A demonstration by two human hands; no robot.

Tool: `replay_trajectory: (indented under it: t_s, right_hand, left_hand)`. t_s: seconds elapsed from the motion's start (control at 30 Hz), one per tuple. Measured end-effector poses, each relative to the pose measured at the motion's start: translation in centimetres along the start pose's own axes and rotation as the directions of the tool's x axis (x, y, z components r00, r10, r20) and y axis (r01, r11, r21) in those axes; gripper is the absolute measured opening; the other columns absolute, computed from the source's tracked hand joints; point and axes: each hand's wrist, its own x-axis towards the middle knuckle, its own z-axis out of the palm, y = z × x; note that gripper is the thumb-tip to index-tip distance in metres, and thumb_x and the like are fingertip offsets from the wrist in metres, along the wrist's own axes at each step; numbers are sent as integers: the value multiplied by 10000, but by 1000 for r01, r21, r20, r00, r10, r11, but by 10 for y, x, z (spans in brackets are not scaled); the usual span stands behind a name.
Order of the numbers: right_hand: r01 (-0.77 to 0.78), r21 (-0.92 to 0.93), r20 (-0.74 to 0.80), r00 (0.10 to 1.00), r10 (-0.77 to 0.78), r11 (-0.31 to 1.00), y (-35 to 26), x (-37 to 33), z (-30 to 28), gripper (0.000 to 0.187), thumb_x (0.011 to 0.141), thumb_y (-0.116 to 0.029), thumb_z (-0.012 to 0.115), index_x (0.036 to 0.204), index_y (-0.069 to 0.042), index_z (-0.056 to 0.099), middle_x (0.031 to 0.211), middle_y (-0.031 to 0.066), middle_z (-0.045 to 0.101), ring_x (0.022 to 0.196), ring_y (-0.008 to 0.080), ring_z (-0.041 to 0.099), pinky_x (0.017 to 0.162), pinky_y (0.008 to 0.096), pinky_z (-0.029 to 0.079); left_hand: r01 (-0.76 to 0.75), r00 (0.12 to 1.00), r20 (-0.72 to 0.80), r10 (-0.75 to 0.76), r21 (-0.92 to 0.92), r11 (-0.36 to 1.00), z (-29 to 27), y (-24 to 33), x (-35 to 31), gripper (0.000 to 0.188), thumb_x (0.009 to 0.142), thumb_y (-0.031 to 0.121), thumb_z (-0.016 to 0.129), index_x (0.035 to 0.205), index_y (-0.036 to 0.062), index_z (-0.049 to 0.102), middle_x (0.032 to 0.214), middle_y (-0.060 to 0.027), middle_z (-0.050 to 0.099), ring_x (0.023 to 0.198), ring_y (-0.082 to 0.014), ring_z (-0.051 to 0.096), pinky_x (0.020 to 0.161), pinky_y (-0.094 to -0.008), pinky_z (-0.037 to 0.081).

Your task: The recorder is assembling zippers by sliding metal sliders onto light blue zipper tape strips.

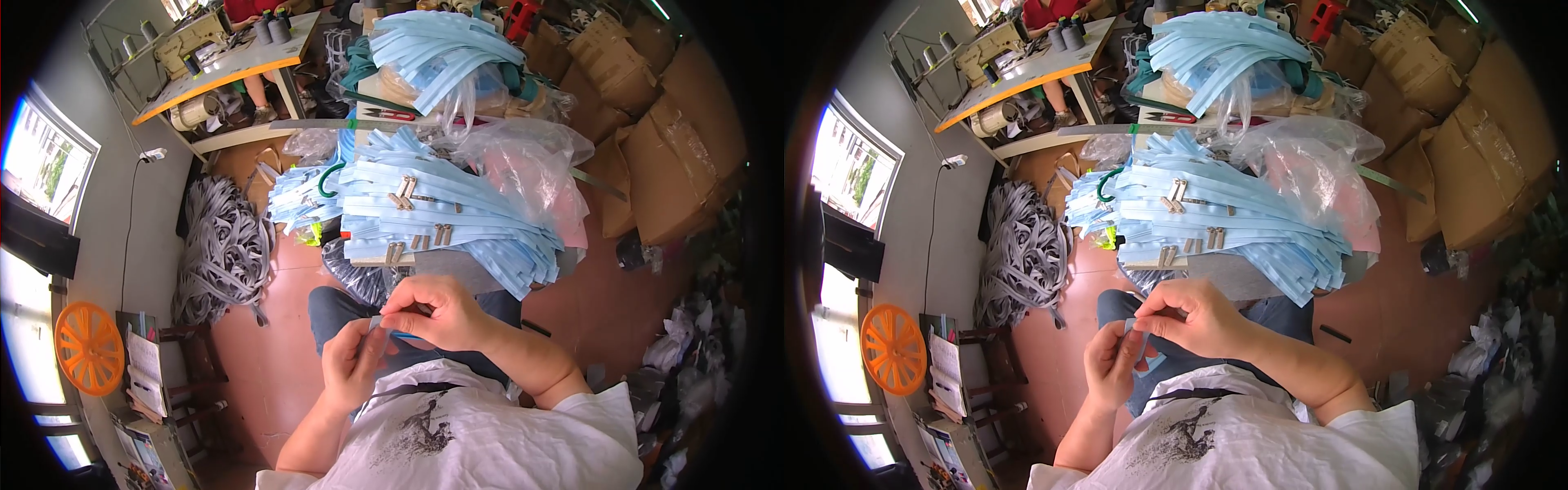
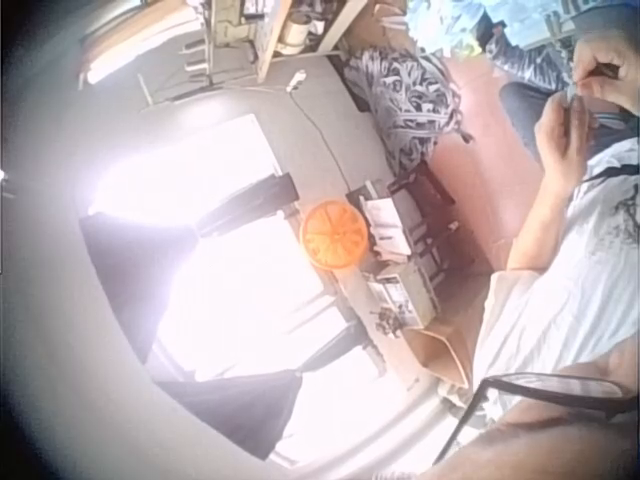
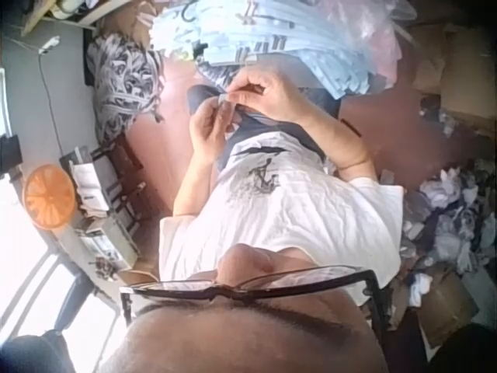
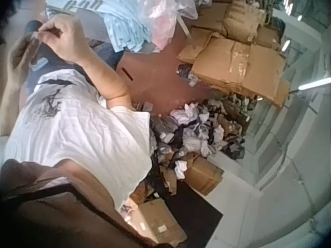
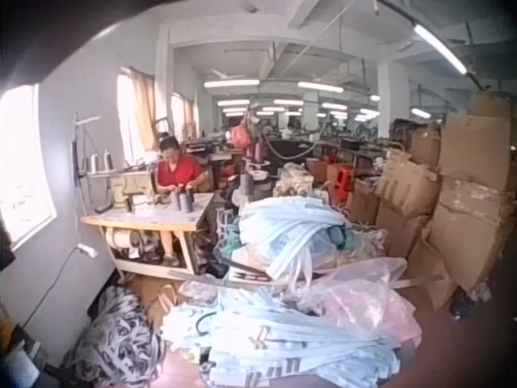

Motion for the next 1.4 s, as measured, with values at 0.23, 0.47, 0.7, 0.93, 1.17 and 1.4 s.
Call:
replay_trajectory:
  t_s: [0.23,0.47,0.7,0.93,1.17,1.4]
  right_hand:
    - [238,-173,-92,962,-256,956,14,-4,9,108,830,-85,745,893,-22,685,835,59,670,646,164,622,568,275,480]
    - [195,-142,-105,972,-210,971,2,-4,9,148,848,-87,730,988,-45,710,875,61,671,645,114,620,510,249,464]
    - [163,217,-38,987,-158,963,3,-8,8,190,887,-107,694,1066,-44,688,891,33,656,585,64,547,502,228,432]
    - [125,-32,-80,989,-127,992,-5,-8,9,155,901,-84,669,1046,-28,672,848,35,638,574,53,527,493,209,394]
    - [239,-121,-89,964,-251,963,4,-4,17,123,886,-47,666,1004,-11,660,865,70,648,629,156,636,551,283,489]
    - [242,-300,-93,955,-281,923,-1,-6,21,116,820,5,675,923,-10,622,840,99,628,686,260,633,574,343,500]
  left_hand:
    - [-7,1000,17,7,-14,1000,2,-7,1,157,1005,117,524,1037,-21,592,794,-43,672,636,-54,576,557,-189,469]
    - [-82,997,-10,82,-202,976,6,-14,1,177,1017,131,504,1113,-16,535,850,-47,645,691,-71,565,609,-208,476]
    - [-86,995,-66,70,-282,956,5,-5,0,168,1017,129,500,1107,-11,520,869,-58,636,704,-93,566,630,-217,467]
    - [-118,992,-81,97,-323,939,3,-8,-1,175,1019,137,498,1099,-16,519,900,-62,643,722,-103,581,653,-230,478]
    - [-108,994,-46,99,-314,943,4,-6,0,180,1014,130,507,1109,-22,517,906,-60,639,748,-112,605,679,-227,485]
    - [-315,942,-146,301,-85,945,9,1,1,265,968,37,555,1220,-44,551,933,-93,655,777,-135,632,692,-260,514]
